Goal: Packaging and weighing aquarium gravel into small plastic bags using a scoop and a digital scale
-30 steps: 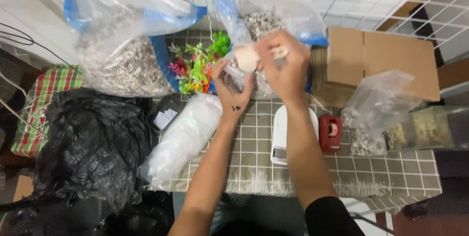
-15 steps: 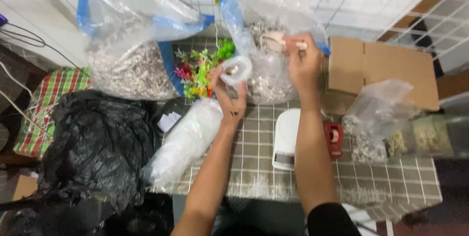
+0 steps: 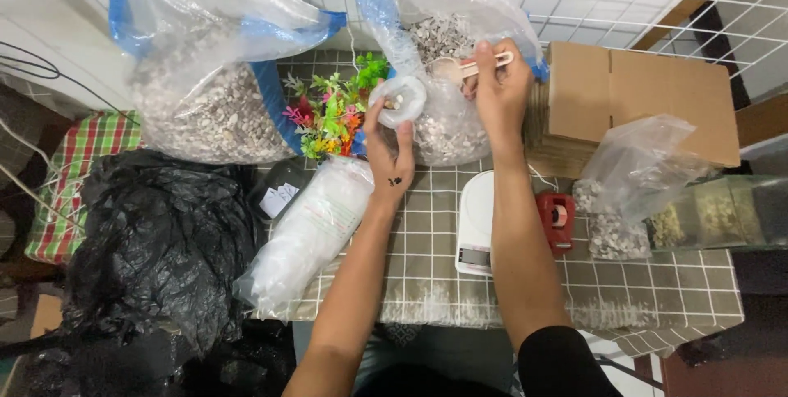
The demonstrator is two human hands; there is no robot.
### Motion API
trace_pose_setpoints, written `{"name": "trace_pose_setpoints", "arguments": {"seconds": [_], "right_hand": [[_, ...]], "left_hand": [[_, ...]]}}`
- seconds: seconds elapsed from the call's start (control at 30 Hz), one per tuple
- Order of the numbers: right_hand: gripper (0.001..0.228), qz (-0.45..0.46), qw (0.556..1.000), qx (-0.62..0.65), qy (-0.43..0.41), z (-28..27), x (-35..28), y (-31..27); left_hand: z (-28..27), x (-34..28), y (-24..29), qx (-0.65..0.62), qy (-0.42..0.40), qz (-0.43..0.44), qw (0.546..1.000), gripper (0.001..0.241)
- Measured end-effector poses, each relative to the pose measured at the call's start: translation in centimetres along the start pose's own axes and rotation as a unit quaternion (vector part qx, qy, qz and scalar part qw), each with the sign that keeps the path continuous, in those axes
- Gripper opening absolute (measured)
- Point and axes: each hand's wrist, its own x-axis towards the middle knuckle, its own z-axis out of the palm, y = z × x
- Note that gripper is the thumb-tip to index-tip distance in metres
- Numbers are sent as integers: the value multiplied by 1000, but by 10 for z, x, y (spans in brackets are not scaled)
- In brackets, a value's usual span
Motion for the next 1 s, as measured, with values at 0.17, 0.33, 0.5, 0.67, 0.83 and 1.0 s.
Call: {"name": "trace_pose_setpoints", "arguments": {"seconds": [0.17,0.33,0.5,0.67,0.83,1.0], "right_hand": [[34,37,998,36,47,-2,1,1],[31,75,989,76,107,-9,5,15],[24,113,957,150,222,-12,10,20],[26,93,945,186,253,-22,9,4],[29,51,933,224,276,-32,14,-15],[34,34,929,235,285,-42,16,-34]], "left_hand": [[-1,0,3,10,-9,-35,999,44],[-5,-16,-21,8,8,-30,999,44],[-10,-17,-14,41,7,-28,999,41],[-7,-12,-8,-35,-7,-17,999,35],[-12,-15,4,121,-68,-38,990,56],[-10,-16,-8,98,-52,-14,994,57]]}}
